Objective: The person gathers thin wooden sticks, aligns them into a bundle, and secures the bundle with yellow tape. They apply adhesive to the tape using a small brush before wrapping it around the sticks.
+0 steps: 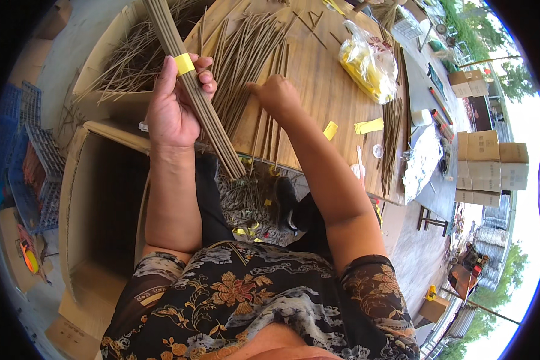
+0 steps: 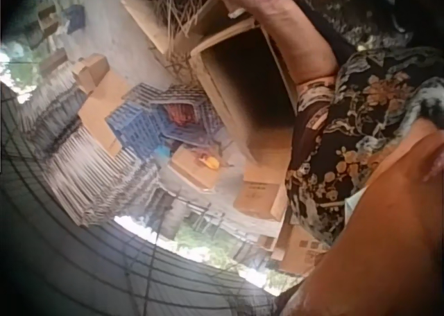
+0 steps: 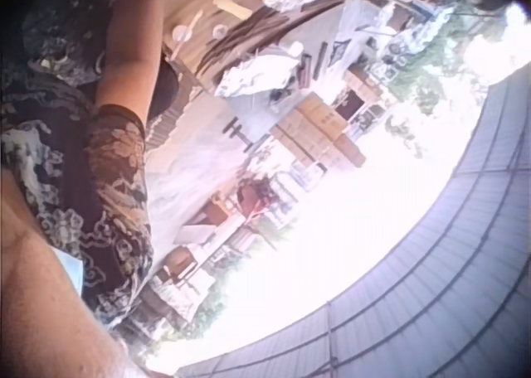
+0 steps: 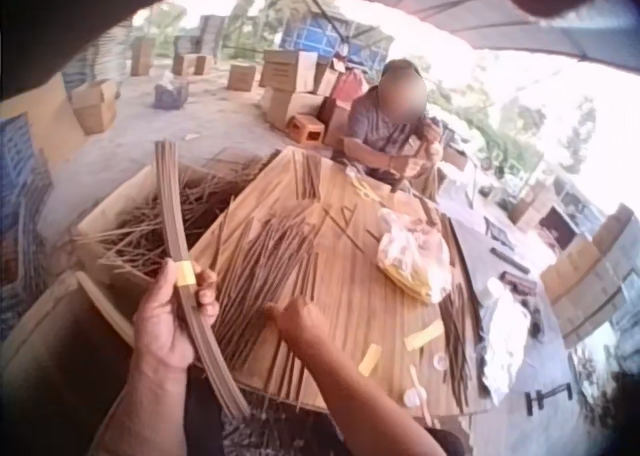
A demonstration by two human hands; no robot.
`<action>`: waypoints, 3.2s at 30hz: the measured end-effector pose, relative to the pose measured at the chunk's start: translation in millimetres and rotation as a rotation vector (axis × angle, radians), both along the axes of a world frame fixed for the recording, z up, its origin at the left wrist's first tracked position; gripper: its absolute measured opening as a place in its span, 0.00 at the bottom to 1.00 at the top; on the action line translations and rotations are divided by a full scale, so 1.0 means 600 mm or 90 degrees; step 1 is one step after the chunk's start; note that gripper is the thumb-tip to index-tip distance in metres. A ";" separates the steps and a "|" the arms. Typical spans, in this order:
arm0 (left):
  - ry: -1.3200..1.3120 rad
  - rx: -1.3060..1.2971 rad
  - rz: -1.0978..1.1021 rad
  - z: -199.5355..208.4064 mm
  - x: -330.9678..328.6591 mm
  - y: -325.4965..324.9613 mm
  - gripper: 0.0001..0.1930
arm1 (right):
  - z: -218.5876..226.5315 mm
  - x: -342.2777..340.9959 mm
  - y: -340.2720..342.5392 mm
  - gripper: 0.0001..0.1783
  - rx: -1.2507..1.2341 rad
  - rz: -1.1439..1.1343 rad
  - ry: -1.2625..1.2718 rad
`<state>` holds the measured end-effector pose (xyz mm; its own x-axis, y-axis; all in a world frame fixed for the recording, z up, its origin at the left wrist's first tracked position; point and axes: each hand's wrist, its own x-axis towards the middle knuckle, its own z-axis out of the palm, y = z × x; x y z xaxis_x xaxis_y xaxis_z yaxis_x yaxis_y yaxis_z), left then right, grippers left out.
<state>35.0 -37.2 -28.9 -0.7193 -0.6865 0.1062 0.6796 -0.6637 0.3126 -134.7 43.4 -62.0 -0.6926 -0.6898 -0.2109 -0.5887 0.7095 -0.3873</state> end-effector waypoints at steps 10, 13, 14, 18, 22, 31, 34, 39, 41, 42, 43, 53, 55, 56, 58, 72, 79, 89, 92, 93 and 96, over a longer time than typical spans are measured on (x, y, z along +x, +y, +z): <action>-0.005 0.008 -0.012 -0.002 0.003 -0.002 0.16 | -0.015 -0.042 -0.043 0.11 0.024 0.062 -0.045; -0.003 0.027 -0.014 -0.003 0.007 -0.005 0.17 | -0.018 -0.046 -0.043 0.09 -0.088 -0.153 -0.267; 0.003 0.032 -0.016 -0.004 0.008 -0.006 0.17 | -0.020 -0.048 -0.037 0.09 -0.125 -0.177 -0.301; 0.024 0.042 -0.028 -0.007 0.008 -0.008 0.17 | 0.002 -0.054 -0.001 0.08 -0.278 -0.185 -0.483; 0.015 0.024 -0.018 -0.008 0.003 -0.005 0.17 | 0.028 -0.046 0.043 0.07 -0.340 -0.109 -0.592; -0.005 0.036 -0.027 -0.013 -0.010 0.005 0.18 | 0.094 0.065 0.181 0.12 -0.448 -0.046 -0.520; -0.019 0.031 -0.021 -0.016 -0.009 0.005 0.17 | 0.106 0.122 0.240 0.12 -0.400 -0.031 -0.499; -0.011 0.013 -0.020 -0.013 -0.016 0.015 0.17 | 0.099 0.177 0.282 0.12 -0.369 -0.008 -0.515; -0.002 0.016 -0.021 -0.016 -0.017 0.013 0.17 | 0.099 0.184 0.288 0.12 -0.353 -0.002 -0.490; -0.001 0.014 -0.023 -0.016 -0.018 0.013 0.17 | 0.092 0.182 0.293 0.12 -0.347 0.006 -0.484; 0.001 0.012 -0.024 -0.015 -0.018 0.013 0.17 | 0.089 0.182 0.294 0.12 -0.344 0.007 -0.480; -0.013 0.016 -0.005 -0.013 -0.020 0.015 0.17 | 0.065 0.189 0.290 0.13 -0.341 -0.006 -0.451; -0.011 0.001 0.005 -0.014 -0.019 0.013 0.17 | 0.060 0.192 0.290 0.13 -0.342 -0.001 -0.441; -0.009 -0.006 0.010 -0.015 -0.018 0.013 0.17 | 0.059 0.193 0.290 0.13 -0.340 -0.002 -0.444; -0.007 0.003 0.011 -0.015 -0.017 0.012 0.17 | 0.060 0.195 0.289 0.13 -0.334 -0.009 -0.460; -0.047 -0.022 0.028 -0.018 -0.028 0.037 0.15 | 0.066 0.206 0.246 0.09 -0.303 0.033 -0.285; -0.047 -0.027 0.067 -0.015 -0.028 0.036 0.14 | 0.062 0.206 0.236 0.08 -0.327 0.059 -0.227; -0.045 -0.054 0.073 -0.007 -0.029 0.048 0.14 | 0.049 0.201 0.228 0.05 -0.381 0.102 -0.159; -0.058 -0.053 0.083 -0.006 -0.028 0.049 0.13 | 0.048 0.200 0.227 0.06 -0.377 0.103 -0.155; -0.064 -0.051 0.088 -0.005 -0.027 0.050 0.13 | 0.048 0.199 0.227 0.06 -0.379 0.100 -0.155; -0.066 -0.035 0.090 -0.001 -0.027 0.053 0.13 | 0.047 0.197 0.224 0.07 -0.385 0.107 -0.163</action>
